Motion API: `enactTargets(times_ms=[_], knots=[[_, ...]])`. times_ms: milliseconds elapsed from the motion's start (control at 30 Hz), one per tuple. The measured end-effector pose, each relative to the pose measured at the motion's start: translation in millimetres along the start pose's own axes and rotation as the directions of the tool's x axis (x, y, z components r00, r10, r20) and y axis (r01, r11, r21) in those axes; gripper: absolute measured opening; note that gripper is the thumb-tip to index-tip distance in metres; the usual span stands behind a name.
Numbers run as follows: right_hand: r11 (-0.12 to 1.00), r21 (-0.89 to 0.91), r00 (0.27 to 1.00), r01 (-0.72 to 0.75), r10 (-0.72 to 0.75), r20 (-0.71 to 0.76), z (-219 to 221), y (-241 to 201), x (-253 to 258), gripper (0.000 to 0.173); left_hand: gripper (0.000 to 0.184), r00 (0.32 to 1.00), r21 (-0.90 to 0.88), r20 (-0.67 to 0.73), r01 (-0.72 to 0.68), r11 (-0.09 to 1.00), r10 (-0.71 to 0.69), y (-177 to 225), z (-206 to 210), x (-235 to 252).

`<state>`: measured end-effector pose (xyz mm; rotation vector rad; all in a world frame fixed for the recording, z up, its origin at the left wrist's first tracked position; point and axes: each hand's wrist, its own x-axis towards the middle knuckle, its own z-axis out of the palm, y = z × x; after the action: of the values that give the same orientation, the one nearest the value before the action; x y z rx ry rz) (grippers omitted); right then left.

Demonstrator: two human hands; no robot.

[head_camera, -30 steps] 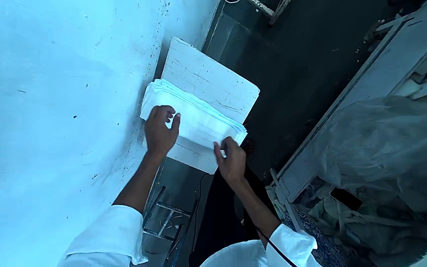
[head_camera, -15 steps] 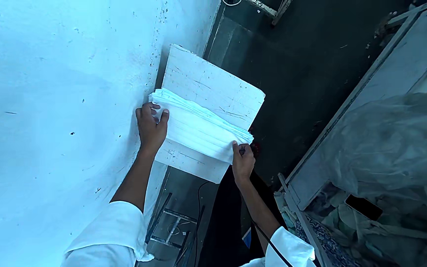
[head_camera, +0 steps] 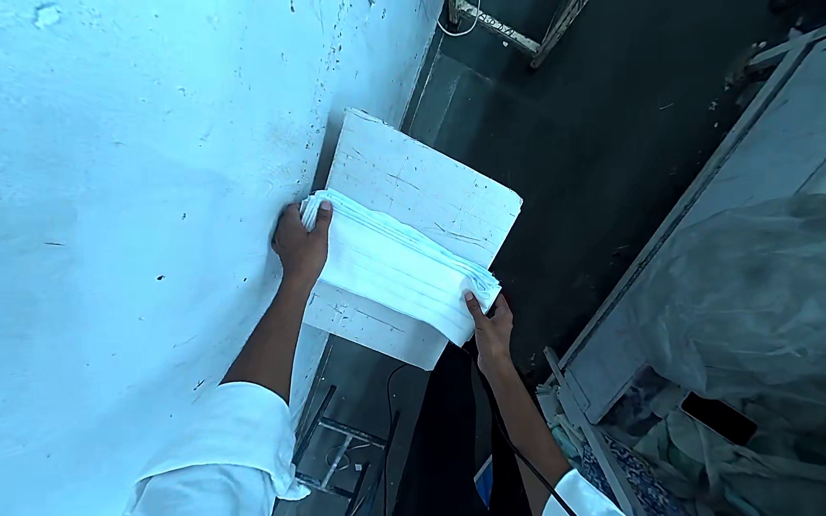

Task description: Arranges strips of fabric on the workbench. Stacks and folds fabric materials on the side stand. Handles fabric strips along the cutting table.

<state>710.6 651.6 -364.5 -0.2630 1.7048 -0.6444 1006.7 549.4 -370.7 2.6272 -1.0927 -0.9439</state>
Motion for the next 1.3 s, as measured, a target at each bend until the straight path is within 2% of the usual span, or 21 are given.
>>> enactTargets(times_ms=[133, 300, 367, 400, 467, 500, 567, 600, 667, 767, 833, 933, 1000, 1133, 1200, 1300], knots=[[0.997, 0.074, 1.000, -0.010, 0.008, 0.029, 1, -6, -8, 0.039, 0.060, 0.978, 0.061, -0.144, -0.146, 0.987, 0.154, 0, 0, -9], [0.994, 0.111, 0.998, 0.023, -0.030, 0.058, 7, -5, -5, 0.035, 0.060, 0.958, 0.173, -0.179, -0.191, 0.966, 0.222, 1, -12, -8], [0.996, 0.020, 0.996, 0.090, -0.089, -0.021, 10, 1, -6, 0.040, 0.058, 0.955, 0.184, -0.203, -0.177, 0.967, 0.214, 2, -11, -8], [0.983, -0.100, 0.983, 0.152, -0.161, -0.086, 10, 4, -9, 0.046, 0.056, 0.948, 0.183, -0.231, -0.177, 0.967, 0.218, 2, -9, -11], [0.865, -0.412, 0.912, 0.285, -0.377, -0.162, 6, 8, -22, 0.053, 0.052, 0.926, 0.195, -0.281, -0.204, 0.959, 0.254, 3, -7, -21], [0.782, -0.519, 0.862, 0.346, -0.483, -0.152, 5, 9, -30, 0.048, 0.053, 0.914, 0.216, -0.298, -0.217, 0.952, 0.276, 4, -8, -31], [0.624, -0.592, 0.753, 0.510, -0.657, -0.044, 13, 9, -42, 0.032, 0.049, 0.874, 0.252, -0.336, -0.276, 0.928, 0.351, 8, -6, -51], [0.553, -0.604, 0.706, 0.573, -0.708, 0.021, 21, 8, -47, 0.027, 0.046, 0.853, 0.255, -0.350, -0.311, 0.916, 0.387, 8, 0, -59], [0.430, -0.646, 0.638, 0.631, -0.761, 0.117, 41, 8, -54, 0.023, 0.046, 0.856, 0.245, -0.329, -0.330, 0.912, 0.398, 5, 14, -69], [0.276, -0.736, 0.602, 0.618, -0.768, 0.219, 65, 15, -40, 0.033, 0.058, 0.908, 0.245, -0.260, -0.268, 0.932, 0.330, 0, 35, -60], [0.238, -0.788, 0.634, 0.568, -0.737, 0.234, 66, 23, -22, 0.047, 0.066, 0.947, 0.240, -0.212, -0.189, 0.952, 0.241, -2, 45, -50], [0.291, -0.846, 0.712, 0.446, -0.689, 0.139, 56, 37, 5, 0.064, 0.070, 0.972, 0.220, -0.185, -0.103, 0.970, 0.145, 2, 54, -36], [0.311, -0.854, 0.728, 0.416, -0.677, 0.108, 50, 46, 15, 0.071, 0.070, 0.976, 0.217, -0.187, -0.073, 0.973, 0.115, 2, 55, -30], [0.335, -0.823, 0.690, 0.459, -0.718, 0.093, 50, 53, 29, 0.075, 0.070, 0.983, 0.126, -0.177, -0.020, 0.992, 0.042, 5, 47, -15], [0.337, -0.792, 0.644, 0.510, -0.760, 0.091, 50, 58, 34, 0.075, 0.068, 0.987, 0.074, -0.162, 0.032, 0.997, -0.019, 7, 40, -6], [0.358, -0.745, 0.599, 0.563, -0.798, 0.069, 52, 63, 40, 0.075, 0.070, 0.978, 0.140, -0.158, 0.156, 0.978, -0.134, 15, 35, 3]])
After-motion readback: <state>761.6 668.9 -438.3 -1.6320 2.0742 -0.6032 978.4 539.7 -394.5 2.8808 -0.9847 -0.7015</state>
